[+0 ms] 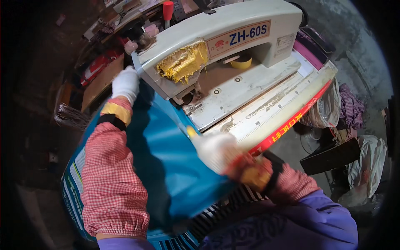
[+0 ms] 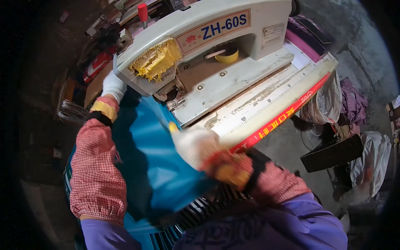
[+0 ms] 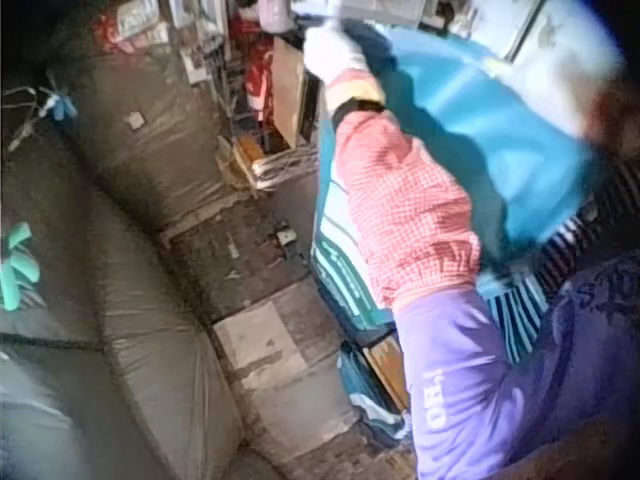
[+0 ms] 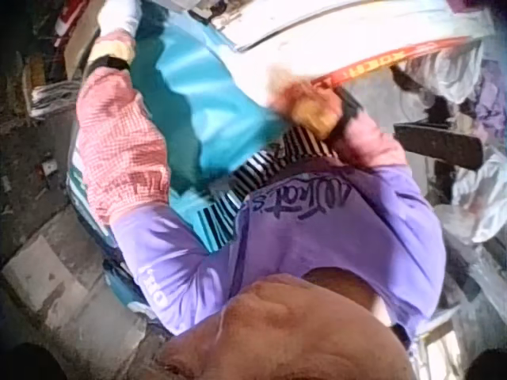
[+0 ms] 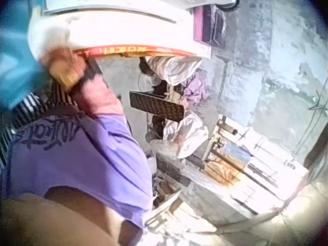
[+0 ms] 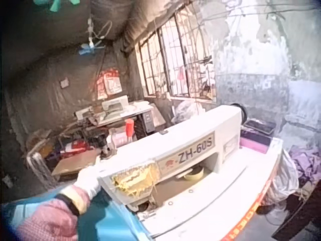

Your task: Manually sealing the edges of large plastic fertilizer bags using a sewing or heat-sealing machine.

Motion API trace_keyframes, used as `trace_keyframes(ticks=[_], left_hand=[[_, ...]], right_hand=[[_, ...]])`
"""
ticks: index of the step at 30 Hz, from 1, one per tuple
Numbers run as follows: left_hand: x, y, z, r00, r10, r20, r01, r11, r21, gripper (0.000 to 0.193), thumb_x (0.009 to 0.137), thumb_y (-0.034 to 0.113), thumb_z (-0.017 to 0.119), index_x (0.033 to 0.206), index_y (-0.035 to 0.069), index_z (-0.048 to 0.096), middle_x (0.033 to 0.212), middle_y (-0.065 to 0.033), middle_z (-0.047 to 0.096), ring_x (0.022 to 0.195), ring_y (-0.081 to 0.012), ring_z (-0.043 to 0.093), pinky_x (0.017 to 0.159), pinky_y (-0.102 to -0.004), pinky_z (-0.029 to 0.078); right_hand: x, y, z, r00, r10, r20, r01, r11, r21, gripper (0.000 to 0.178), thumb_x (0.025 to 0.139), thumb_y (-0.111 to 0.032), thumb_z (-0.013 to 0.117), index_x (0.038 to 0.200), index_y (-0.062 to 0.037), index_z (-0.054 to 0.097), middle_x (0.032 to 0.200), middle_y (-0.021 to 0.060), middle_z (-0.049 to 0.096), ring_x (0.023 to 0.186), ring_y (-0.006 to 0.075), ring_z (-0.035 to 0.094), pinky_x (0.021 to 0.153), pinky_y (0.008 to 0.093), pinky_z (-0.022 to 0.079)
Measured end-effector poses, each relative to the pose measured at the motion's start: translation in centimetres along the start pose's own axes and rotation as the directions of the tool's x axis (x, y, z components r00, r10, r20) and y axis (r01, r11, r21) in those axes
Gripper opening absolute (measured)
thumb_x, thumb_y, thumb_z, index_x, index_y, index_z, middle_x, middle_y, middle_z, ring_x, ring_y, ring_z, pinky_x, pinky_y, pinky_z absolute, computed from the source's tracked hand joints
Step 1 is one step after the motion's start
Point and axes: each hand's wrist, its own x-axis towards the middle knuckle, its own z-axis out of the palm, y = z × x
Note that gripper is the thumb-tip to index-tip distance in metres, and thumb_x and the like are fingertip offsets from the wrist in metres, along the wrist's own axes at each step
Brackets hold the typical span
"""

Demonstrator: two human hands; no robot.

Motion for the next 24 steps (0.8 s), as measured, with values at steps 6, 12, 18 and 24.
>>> trace_keyframes(ticks=[6, 12, 18, 24], left_hand=[[-1.7, 2.0, -6.5, 0.978, 0.189, 0.087, -0.194, 0.979, 0.062, 0.023, 0.075, 0.009, 0.059, 0.098, 0.007, 0.063, 0.089, -0.0170, 0.063, 0.085, -0.0354, 0.060, 0.076, -0.0395, 0.049], [-9.4, 9.7, -12.1, 0.678, 0.692, 0.247, -0.606, 0.717, -0.344, 0.019, 0.075, 0.013, 0.060, 0.089, 0.002, 0.065, 0.079, -0.0178, 0.062, 0.078, -0.0329, 0.060, 0.072, -0.0386, 0.048], [-12.9, 18.9, -14.0, 0.309, 0.607, 0.732, -0.735, 0.641, -0.221, 0.057, 0.074, 0.053, 0.062, 0.102, 0.003, 0.060, 0.077, -0.0187, 0.061, 0.080, -0.0341, 0.058, 0.075, -0.0418, 0.046], [-12.9, 15.9, -16.7, 0.230, 0.746, 0.625, -0.795, 0.514, -0.322, 0.038, 0.071, 0.044, 0.064, 0.068, 0.006, 0.061, 0.070, -0.0179, 0.060, 0.080, -0.0389, 0.059, 0.076, -0.0427, 0.047]], right_hand=[[8.3, -0.1, -0.4, 0.996, -0.015, 0.091, 0.033, 0.979, -0.202, 0.021, 0.080, -0.009, 0.047, 0.091, -0.0036, 0.064, 0.085, 0.0143, 0.067, 0.075, 0.0318, 0.065, 0.061, 0.0430, 0.052], [12.3, 5.9, -0.6, 0.785, -0.534, 0.315, 0.578, 0.814, -0.060, 0.025, 0.073, -0.022, 0.055, 0.093, -0.0083, 0.064, 0.086, 0.0154, 0.065, 0.082, 0.0330, 0.063, 0.070, 0.0418, 0.048], [13.9, 6.4, 1.8, 0.810, -0.556, 0.185, 0.534, 0.831, 0.158, 0.029, 0.064, -0.025, 0.064, 0.087, -0.0073, 0.065, 0.085, 0.0146, 0.066, 0.078, 0.0340, 0.062, 0.067, 0.0418, 0.048], [13.1, 5.7, 2.5, 0.800, -0.579, 0.156, 0.588, 0.809, -0.015, 0.015, 0.066, -0.017, 0.062, 0.075, -0.0067, 0.068, 0.071, 0.0133, 0.064, 0.062, 0.0331, 0.061, 0.051, 0.0422, 0.048]])
